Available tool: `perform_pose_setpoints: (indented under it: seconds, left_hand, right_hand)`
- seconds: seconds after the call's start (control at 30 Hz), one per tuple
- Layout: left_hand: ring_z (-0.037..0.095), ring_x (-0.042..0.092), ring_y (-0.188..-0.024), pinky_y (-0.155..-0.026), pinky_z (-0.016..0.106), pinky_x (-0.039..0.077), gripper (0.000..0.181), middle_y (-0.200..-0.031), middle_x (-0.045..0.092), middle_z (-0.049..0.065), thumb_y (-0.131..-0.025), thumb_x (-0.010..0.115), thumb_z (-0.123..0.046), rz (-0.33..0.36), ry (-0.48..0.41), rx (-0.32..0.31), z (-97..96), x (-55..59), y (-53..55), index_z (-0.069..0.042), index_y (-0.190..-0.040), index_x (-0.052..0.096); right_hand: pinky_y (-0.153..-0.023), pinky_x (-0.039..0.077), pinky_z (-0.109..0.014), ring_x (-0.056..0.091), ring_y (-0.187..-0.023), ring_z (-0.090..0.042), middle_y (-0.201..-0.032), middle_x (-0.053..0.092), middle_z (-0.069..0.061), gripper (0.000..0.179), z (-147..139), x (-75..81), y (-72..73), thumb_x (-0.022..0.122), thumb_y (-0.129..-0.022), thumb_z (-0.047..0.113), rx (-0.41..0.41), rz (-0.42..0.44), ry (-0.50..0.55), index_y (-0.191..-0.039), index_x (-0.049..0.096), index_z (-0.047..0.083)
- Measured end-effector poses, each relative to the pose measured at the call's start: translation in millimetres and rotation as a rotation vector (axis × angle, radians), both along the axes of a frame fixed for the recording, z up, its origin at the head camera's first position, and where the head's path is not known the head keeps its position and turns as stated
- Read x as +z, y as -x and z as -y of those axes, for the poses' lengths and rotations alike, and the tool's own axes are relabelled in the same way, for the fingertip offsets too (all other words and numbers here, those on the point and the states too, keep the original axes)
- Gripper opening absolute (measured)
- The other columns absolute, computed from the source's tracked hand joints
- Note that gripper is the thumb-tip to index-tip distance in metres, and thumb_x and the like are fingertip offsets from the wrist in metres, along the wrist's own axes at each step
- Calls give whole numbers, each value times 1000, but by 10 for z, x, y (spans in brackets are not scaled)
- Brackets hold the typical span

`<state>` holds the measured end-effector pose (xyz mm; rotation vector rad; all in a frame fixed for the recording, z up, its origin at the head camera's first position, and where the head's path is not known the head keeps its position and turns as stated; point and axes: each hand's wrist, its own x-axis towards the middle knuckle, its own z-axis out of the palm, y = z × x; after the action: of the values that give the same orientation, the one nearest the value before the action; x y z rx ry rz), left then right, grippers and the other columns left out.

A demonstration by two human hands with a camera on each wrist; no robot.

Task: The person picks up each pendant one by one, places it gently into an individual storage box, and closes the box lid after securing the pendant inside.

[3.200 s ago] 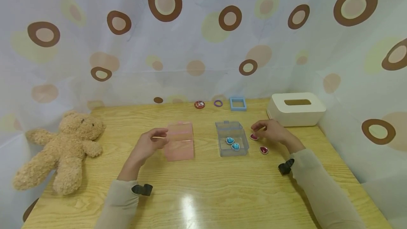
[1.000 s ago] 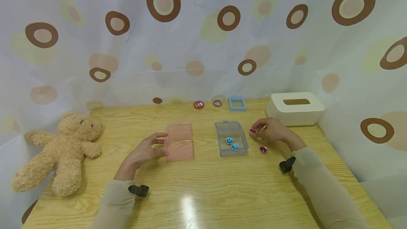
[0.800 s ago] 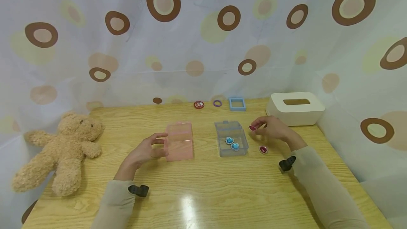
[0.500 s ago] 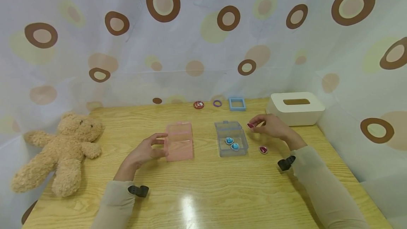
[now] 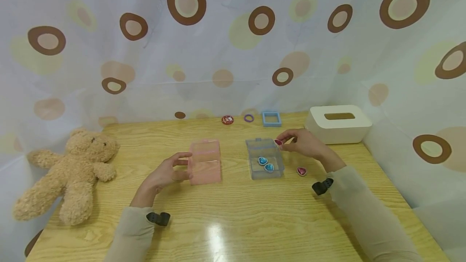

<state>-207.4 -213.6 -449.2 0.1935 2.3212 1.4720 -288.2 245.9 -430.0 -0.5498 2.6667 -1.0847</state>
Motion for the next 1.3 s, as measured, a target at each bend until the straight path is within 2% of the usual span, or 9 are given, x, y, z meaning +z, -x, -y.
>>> perform_pose_setpoints:
  seconds: [0.17, 0.57, 0.8, 1.07, 1.3]
  left_hand:
    - [42, 49, -132, -96, 42, 51, 72, -150, 42, 27, -93, 70, -14, -3, -6, -5, -1, -2, 4, -11, -155, 33]
    - [43, 49, -132, -95, 41, 52, 72, -149, 41, 28, -94, 69, -11, 6, -12, -5, -8, 10, -8, -9, -155, 32]
    - [42, 53, -127, -94, 43, 53, 70, -148, 42, 30, -94, 68, -10, -15, 6, -17, -13, 8, -10, -8, -154, 32]
    - [41, 54, -127, -95, 44, 53, 70, -148, 43, 28, -94, 68, -10, -6, 8, -9, -14, 7, -3, -9, -154, 33]
    - [41, 54, -128, -95, 45, 52, 71, -148, 43, 28, -94, 68, -11, -10, 12, -21, 0, 6, -2, -9, -155, 32]
  right_hand:
    - [-68, 52, -31, 61, -81, -19, -104, 69, -6, 23, 151, 34, -8, 73, -91, 19, 17, -8, 14, -114, 71, 16]
    - [-77, 52, -32, 63, -90, -19, -110, 71, -4, 29, 489, 42, -1, 73, -92, 24, 93, -37, -8, -119, 70, 17]
    - [-77, 52, -31, 64, -90, -19, -111, 71, -3, 31, 686, 10, -29, 73, -91, 25, 128, -13, 33, -120, 70, 17]
    - [-80, 52, -32, 63, -90, -18, -108, 70, 0, 28, 925, 39, -71, 73, -91, 25, 162, -32, 19, -118, 70, 21]
    - [-77, 54, -31, 66, -88, -16, -110, 69, 1, 28, 1135, 78, -101, 71, -92, 27, 193, -9, 11, -120, 69, 22]
